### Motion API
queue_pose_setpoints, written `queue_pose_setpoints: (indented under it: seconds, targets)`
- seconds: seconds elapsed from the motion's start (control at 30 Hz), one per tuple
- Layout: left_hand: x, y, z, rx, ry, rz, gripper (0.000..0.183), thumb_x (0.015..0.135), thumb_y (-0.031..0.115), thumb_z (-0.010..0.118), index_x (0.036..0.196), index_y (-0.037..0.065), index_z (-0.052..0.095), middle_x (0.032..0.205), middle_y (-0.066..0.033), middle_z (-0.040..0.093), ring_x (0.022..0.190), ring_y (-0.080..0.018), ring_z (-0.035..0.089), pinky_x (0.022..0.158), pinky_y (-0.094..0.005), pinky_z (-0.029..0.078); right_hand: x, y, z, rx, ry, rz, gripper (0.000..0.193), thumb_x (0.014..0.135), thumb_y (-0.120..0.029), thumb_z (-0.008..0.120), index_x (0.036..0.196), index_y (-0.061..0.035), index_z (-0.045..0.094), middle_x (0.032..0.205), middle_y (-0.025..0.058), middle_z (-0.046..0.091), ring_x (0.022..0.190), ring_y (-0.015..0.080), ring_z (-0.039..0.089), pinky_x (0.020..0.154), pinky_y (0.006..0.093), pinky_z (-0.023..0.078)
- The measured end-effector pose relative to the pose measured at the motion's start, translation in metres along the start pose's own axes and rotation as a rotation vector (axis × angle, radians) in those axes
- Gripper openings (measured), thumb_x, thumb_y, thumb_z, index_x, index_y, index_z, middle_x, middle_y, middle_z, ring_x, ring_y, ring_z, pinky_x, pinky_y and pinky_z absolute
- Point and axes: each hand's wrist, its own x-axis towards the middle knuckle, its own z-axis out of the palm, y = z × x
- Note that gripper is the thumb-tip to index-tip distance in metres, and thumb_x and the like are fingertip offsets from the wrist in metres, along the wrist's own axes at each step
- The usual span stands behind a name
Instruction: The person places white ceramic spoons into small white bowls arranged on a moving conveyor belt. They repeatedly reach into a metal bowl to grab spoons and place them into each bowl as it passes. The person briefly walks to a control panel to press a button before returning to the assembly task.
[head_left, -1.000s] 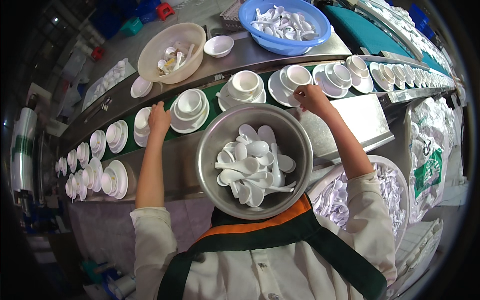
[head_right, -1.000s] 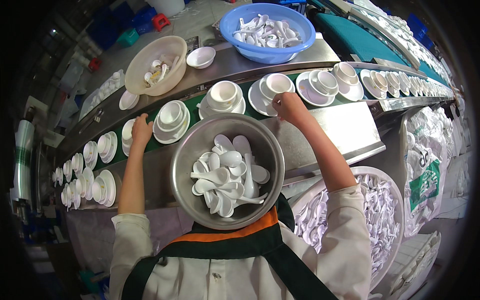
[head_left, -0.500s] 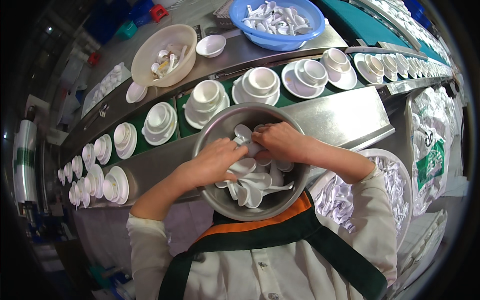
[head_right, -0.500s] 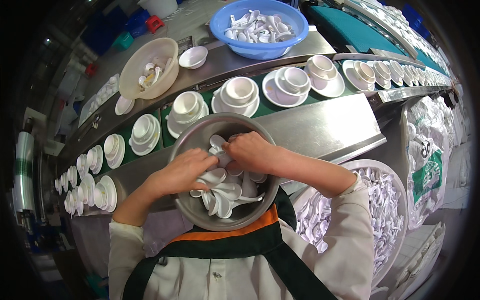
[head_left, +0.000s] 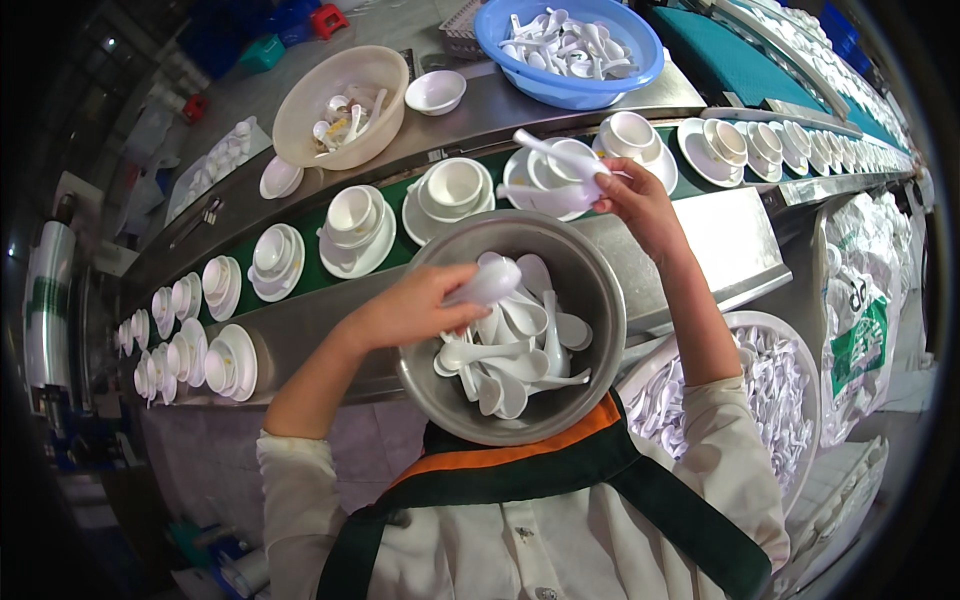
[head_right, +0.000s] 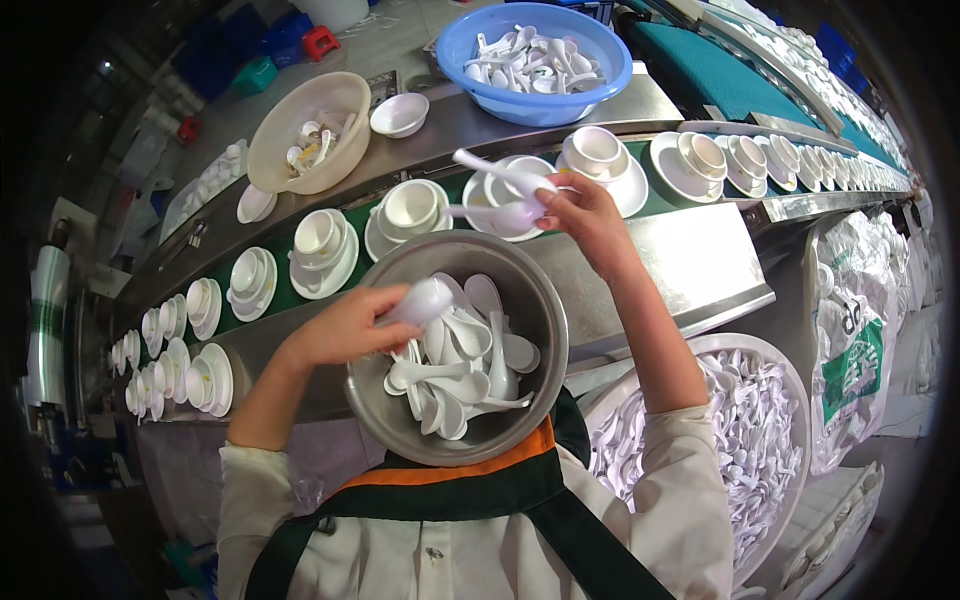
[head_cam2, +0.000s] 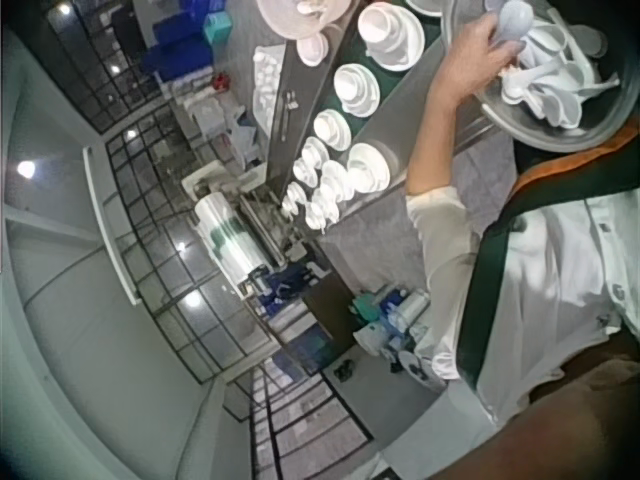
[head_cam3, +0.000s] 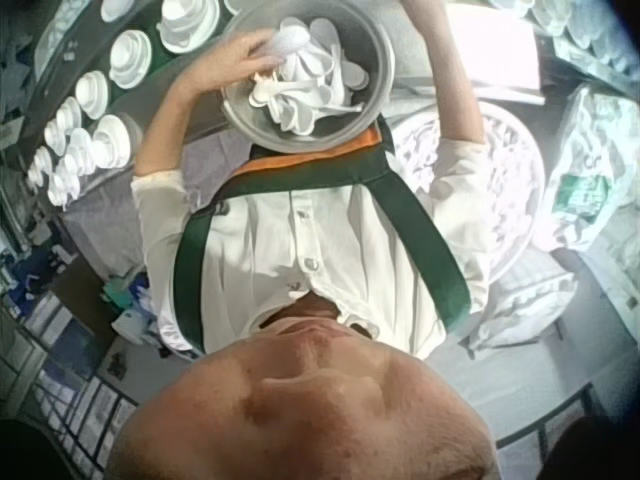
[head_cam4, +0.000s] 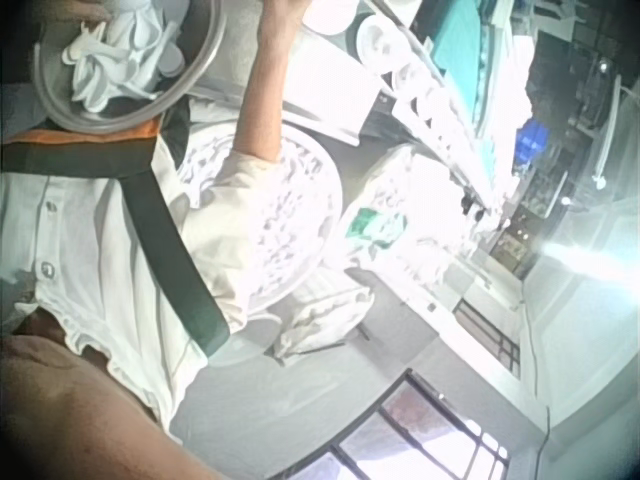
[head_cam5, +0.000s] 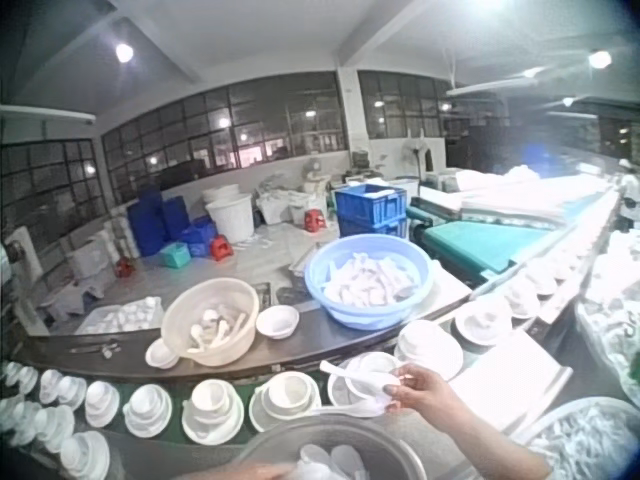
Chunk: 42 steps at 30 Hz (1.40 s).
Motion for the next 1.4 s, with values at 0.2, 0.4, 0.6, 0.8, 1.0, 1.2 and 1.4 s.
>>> queue_pose_setpoints:
  seconds: [0.2, 0.4, 0.6, 0.8, 1.0, 1.2, 1.4]
  targets:
    - [0.016, -0.008, -0.033, -0.460, 0.308, -0.014, 0.031, 0.094, 0.033, 0.049, 0.098, 0.003, 0.057, 0.069, 0.0038, 0.052, 0.054, -0.0017, 0.043, 0.047, -0.0173, 0.034, 0.021, 0.026, -0.042, -0.237, 0.194, -0.285, 0.028, 0.085, -0.014, 0.066, 0.102, 0.0035, 0.052, 0.083, 0.0095, 0.064, 0.072, 0.0106, 0.062, 0.063, 0.0220, 0.050]
    - [0.081, -0.081, -0.052, -0.512, 0.615, 0.013, 0.013, 0.089, 0.017, 0.055, 0.091, 0.004, 0.051, 0.067, 0.0004, 0.054, 0.049, -0.0044, 0.045, 0.042, -0.0188, 0.034, 0.028, 0.071, -0.050, -0.932, 0.172, -0.340, 0.029, 0.078, -0.014, 0.068, 0.103, -0.0058, 0.056, 0.088, 0.0172, 0.065, 0.074, 0.0292, 0.065, 0.066, 0.0360, 0.052]
    - [0.110, -0.137, -0.049, 0.230, 1.072, -0.183, 0.021, 0.081, 0.006, 0.053, 0.098, -0.002, 0.043, 0.075, -0.0166, 0.060, 0.063, -0.0253, 0.061, 0.054, -0.0373, 0.048, 0.017, 0.050, -0.032, -0.922, 0.164, -0.400, 0.020, 0.080, -0.016, 0.065, 0.098, -0.0085, 0.058, 0.087, 0.0161, 0.065, 0.072, 0.0292, 0.065, 0.065, 0.0368, 0.050]
    - [0.109, -0.165, -0.042, 0.364, 0.991, -0.273, 0.024, 0.081, 0.009, 0.050, 0.099, -0.007, 0.045, 0.094, -0.0307, 0.059, 0.089, -0.0467, 0.057, 0.076, -0.0510, 0.044, 0.017, 0.056, -0.040, -0.866, -0.037, -0.401, 0.017, 0.082, -0.012, 0.063, 0.096, -0.0057, 0.057, 0.083, 0.0146, 0.064, 0.079, 0.0291, 0.065, 0.068, 0.0347, 0.050]
    - [0.065, -0.170, -0.066, 0.004, 0.926, -0.386, 0.027, 0.087, 0.017, 0.051, 0.098, -0.006, 0.042, 0.080, -0.0233, 0.061, 0.050, -0.0288, 0.063, 0.050, -0.0391, 0.051, 0.023, 0.050, -0.027, -0.842, 0.149, -0.525, 0.015, 0.083, -0.014, 0.061, 0.095, -0.0061, 0.056, 0.085, 0.0146, 0.065, 0.077, 0.0315, 0.064, 0.066, 0.0375, 0.050]
    - [0.042, -0.135, -0.074, 0.260, 1.034, -0.090, 0.021, 0.082, 0.009, 0.056, 0.102, 0.005, 0.051, 0.084, -0.0189, 0.064, 0.080, -0.0358, 0.062, 0.066, -0.0431, 0.048, 0.030, 0.078, -0.049, -1.358, 0.268, -0.432, 0.018, 0.087, -0.021, 0.053, 0.101, -0.0118, 0.059, 0.080, 0.0160, 0.065, 0.074, 0.0336, 0.063, 0.064, 0.0422, 0.049]
    - [0.055, -0.014, -0.031, 0.261, 0.535, 0.281, 0.021, 0.080, 0.006, 0.059, 0.100, -0.001, 0.061, 0.087, -0.0109, 0.066, 0.077, -0.0144, 0.062, 0.071, -0.0286, 0.048, 0.008, 0.013, 0.012, -0.590, -0.097, -0.389, 0.034, 0.090, -0.020, 0.056, 0.122, -0.0073, 0.053, 0.104, 0.0152, 0.064, 0.092, 0.0221, 0.063, 0.077, 0.0338, 0.050]
